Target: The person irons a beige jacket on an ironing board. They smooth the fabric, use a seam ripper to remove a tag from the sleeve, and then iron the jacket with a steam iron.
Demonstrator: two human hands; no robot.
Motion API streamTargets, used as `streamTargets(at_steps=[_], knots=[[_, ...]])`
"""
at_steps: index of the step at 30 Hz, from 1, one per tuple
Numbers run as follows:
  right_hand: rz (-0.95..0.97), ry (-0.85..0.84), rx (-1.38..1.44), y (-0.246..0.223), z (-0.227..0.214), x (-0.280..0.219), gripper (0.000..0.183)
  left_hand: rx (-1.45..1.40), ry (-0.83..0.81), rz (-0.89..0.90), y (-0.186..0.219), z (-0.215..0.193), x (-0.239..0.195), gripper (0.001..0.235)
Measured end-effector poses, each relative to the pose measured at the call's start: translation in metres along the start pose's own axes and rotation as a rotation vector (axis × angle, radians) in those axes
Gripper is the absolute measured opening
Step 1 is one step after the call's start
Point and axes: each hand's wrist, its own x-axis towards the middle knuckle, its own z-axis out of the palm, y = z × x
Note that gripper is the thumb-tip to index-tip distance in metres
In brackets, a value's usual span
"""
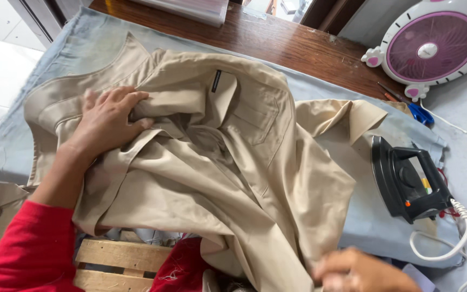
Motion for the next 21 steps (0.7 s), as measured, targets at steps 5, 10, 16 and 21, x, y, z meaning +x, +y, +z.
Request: streamTargets(at_steps=[5, 10, 16, 21], knots=[[-0.335, 1.169, 0.463, 0.028, -0.075, 0.07, 0.031, 0.057, 0.227, -0.314, -0.031, 0.015, -0.015, 0.103], [-0.234, 1.162, 0.57, 0.003, -0.114, 0.107, 0.064, 0.036, 0.322, -0.459, -0.07, 0.014, -0.018, 0.093], [-0.366, 0.954, 0.311, 0.032, -0.107, 0.153, 0.053, -0.058, 0.218, -0.56, -0.069, -0.003, -0.027, 0.088], [-0.612, 0.084, -0.189, -0.044, -0.009, 0.1, 0.028, -0.114, 0.199, -0.558, -0.076, 0.0, -0.02, 0.095]])
